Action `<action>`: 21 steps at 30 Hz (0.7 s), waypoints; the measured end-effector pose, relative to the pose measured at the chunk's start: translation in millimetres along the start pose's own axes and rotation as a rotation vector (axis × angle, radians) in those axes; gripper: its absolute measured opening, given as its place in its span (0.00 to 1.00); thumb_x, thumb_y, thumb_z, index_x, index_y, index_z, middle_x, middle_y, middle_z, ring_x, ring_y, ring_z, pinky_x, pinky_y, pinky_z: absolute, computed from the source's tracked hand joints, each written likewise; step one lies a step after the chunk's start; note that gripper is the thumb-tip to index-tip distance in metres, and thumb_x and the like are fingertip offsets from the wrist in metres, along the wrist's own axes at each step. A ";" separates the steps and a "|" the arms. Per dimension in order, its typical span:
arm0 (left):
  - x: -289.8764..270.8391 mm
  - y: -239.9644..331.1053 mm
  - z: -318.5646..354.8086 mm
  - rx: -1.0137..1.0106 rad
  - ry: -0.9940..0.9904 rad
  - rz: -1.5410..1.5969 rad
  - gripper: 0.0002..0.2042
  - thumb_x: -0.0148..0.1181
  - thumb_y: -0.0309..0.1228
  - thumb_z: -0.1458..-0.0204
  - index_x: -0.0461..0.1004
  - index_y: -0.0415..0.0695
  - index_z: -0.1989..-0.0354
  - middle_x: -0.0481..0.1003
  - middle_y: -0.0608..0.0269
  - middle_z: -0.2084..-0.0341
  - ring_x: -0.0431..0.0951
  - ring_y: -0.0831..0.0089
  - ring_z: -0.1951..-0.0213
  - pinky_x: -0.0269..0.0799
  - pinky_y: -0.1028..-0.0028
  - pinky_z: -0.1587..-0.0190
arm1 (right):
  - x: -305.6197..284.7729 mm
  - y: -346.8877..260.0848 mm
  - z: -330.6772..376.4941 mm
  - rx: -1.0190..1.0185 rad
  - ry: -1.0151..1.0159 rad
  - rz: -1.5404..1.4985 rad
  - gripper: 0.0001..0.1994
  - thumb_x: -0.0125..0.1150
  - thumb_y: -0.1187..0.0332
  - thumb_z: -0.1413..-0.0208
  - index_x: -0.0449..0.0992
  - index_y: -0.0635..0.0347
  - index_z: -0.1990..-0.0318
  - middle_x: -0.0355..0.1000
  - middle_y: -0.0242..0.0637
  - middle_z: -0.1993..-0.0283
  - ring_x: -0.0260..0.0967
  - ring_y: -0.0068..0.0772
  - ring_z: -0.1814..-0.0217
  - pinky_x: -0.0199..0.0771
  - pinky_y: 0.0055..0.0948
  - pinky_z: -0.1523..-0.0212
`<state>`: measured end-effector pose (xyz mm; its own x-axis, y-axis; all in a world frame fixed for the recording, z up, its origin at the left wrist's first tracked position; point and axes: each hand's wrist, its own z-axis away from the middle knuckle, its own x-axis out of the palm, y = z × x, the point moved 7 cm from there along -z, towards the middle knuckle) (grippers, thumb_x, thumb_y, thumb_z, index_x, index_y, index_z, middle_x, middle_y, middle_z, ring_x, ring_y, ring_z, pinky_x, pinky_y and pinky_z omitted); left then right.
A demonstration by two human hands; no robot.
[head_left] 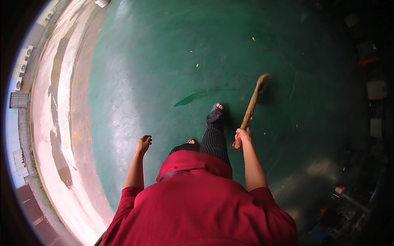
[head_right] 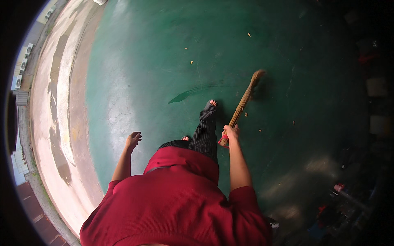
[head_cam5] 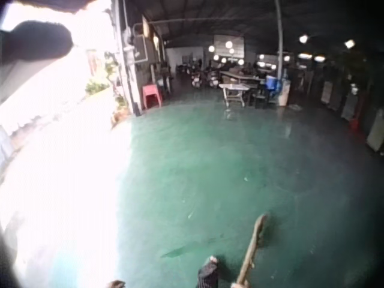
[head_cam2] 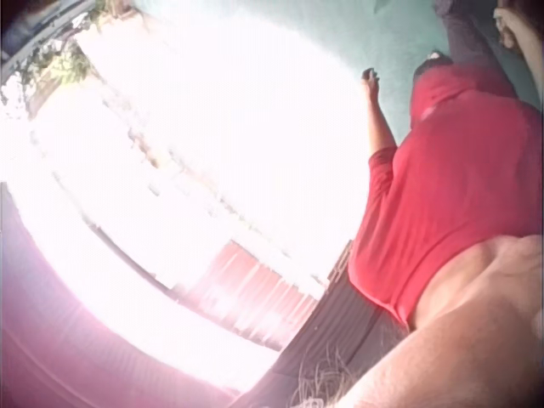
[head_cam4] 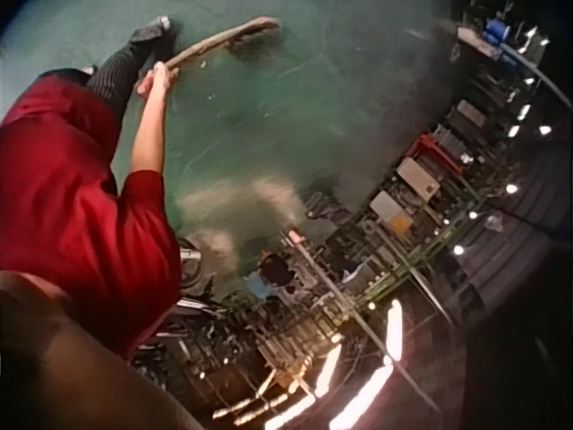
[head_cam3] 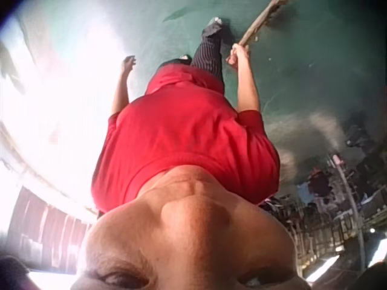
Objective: The person sweeps debris and leaves on a green floor using a broom and a dustpan. They gather the debris into a pile and sweep it into the dustpan while moving around a garage area containing motorcycles and other equipment.
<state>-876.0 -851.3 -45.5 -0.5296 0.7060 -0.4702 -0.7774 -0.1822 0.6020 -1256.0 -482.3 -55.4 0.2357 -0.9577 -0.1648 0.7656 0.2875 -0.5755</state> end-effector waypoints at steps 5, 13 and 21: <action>63.9 59.4 -89.4 0.119 -0.122 -0.377 0.15 0.48 0.38 0.52 0.72 0.41 0.62 0.75 0.52 0.69 0.76 0.66 0.68 0.70 0.70 0.63 | 74.3 -89.9 -3.5 0.083 -0.553 0.174 0.28 0.53 0.79 0.63 0.59 0.54 0.49 0.62 0.33 0.83 0.61 0.24 0.87 0.63 0.24 0.88; 123.7 319.7 -158.6 0.211 -0.098 -0.251 0.13 0.48 0.35 0.50 0.71 0.42 0.61 0.74 0.52 0.66 0.75 0.62 0.62 0.69 0.70 0.60 | 258.8 -199.3 -125.6 0.171 -0.972 0.627 0.28 0.58 0.76 0.60 0.61 0.53 0.47 0.65 0.32 0.79 0.61 0.21 0.86 0.61 0.21 0.88; 134.4 372.2 -230.5 0.160 -0.102 -0.298 0.13 0.49 0.36 0.51 0.71 0.40 0.62 0.74 0.54 0.71 0.75 0.66 0.65 0.68 0.72 0.61 | 88.1 -336.1 -279.1 0.423 -0.576 -0.081 0.10 0.55 0.73 0.54 0.61 0.54 0.66 0.62 0.32 0.79 0.58 0.21 0.86 0.60 0.19 0.88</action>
<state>-1314.8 -982.0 -33.4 -0.2445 0.7783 -0.5784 -0.8252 0.1462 0.5455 -1659.7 -665.9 -100.0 0.3574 -0.8525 0.3815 0.9329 0.3066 -0.1888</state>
